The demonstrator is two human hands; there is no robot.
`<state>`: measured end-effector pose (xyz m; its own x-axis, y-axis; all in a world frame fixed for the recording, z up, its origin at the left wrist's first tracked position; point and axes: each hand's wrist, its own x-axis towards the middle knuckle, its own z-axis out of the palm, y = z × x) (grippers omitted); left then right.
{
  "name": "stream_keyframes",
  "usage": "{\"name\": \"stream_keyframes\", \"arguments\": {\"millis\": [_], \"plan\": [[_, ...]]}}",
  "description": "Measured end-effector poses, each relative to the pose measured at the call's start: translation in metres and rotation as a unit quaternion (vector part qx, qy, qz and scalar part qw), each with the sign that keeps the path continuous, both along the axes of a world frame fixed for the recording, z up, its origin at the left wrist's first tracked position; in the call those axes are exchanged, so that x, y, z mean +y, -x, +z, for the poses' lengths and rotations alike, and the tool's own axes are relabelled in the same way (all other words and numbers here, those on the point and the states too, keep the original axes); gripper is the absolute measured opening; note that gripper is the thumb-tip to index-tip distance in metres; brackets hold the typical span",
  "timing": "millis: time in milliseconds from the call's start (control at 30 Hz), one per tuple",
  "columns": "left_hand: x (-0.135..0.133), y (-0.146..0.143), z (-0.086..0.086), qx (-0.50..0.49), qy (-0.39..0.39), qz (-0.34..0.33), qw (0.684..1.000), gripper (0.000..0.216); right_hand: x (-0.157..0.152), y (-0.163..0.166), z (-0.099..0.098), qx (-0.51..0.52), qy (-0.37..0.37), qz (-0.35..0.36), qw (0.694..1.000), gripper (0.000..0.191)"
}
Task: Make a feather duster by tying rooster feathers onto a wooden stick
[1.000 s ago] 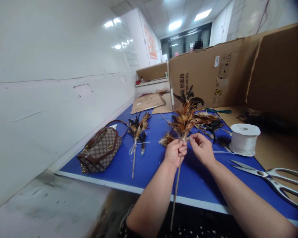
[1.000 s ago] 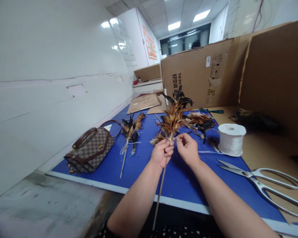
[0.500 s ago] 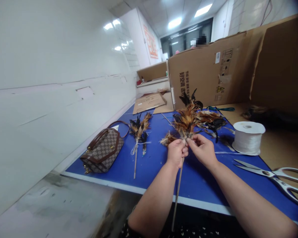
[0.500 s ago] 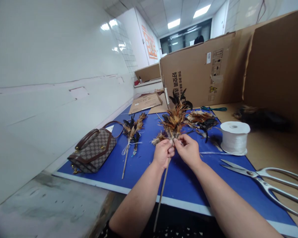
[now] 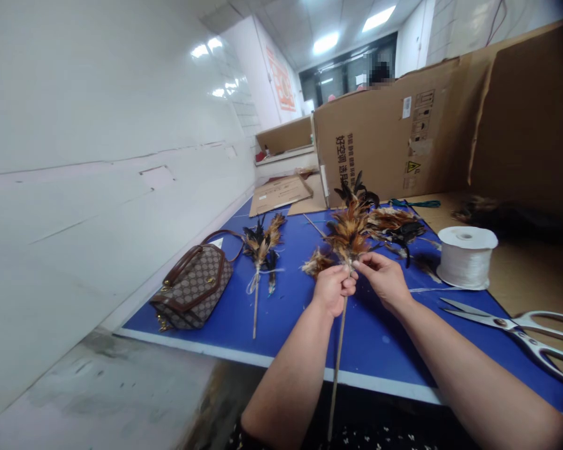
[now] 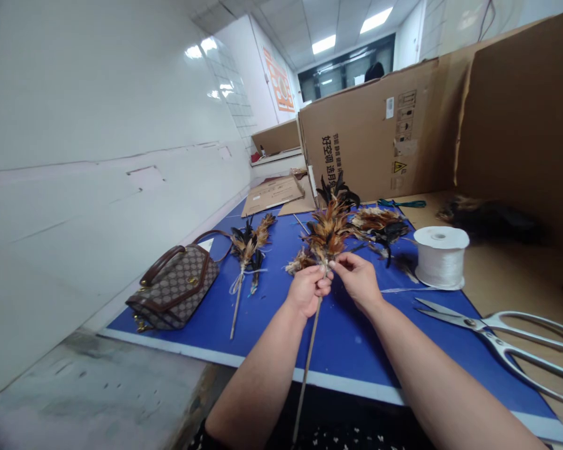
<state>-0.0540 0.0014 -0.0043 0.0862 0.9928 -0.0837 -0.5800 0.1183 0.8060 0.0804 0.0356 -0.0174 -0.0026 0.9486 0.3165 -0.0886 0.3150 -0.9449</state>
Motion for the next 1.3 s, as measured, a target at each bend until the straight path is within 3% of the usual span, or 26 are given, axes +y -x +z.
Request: {"name": "stream_keyframes", "arguments": {"millis": [233, 433, 867, 1000, 1133, 1233, 1300], "plan": [[0.0, 0.0, 0.001, 0.036, 0.027, -0.002, 0.999, 0.03, 0.003, -0.008, 0.006, -0.044, 0.06, 0.031, 0.997, 0.045], [0.002, -0.005, -0.005, 0.053, 0.048, 0.009, 0.997, 0.026, 0.008, -0.016, 0.008, -0.097, 0.057, 0.015, 0.994, 0.04], [0.008, -0.008, -0.008, 0.006, 0.099, -0.038, 0.994, 0.021, 0.018, -0.022, -0.001, -0.083, 0.164, 0.057, 0.981, 0.043], [0.012, -0.009, -0.012, 0.003, 0.117, -0.036, 0.992, 0.022, 0.019, -0.022, -0.001, -0.123, 0.157, 0.073, 0.977, 0.043], [0.019, -0.014, -0.018, -0.01, 0.139, -0.043, 0.989, 0.027, 0.019, -0.031, 0.011, -0.29, 0.057, 0.065, 0.953, 0.038], [0.023, -0.018, -0.02, -0.016, 0.158, -0.044, 0.986, 0.033, 0.024, -0.031, 0.037, -0.477, -0.145, -0.03, 0.866, 0.029], [0.023, -0.021, -0.019, -0.015, 0.168, -0.041, 0.985, 0.033, 0.031, -0.017, 0.056, -0.521, -0.299, -0.099, 0.793, 0.021]]}}
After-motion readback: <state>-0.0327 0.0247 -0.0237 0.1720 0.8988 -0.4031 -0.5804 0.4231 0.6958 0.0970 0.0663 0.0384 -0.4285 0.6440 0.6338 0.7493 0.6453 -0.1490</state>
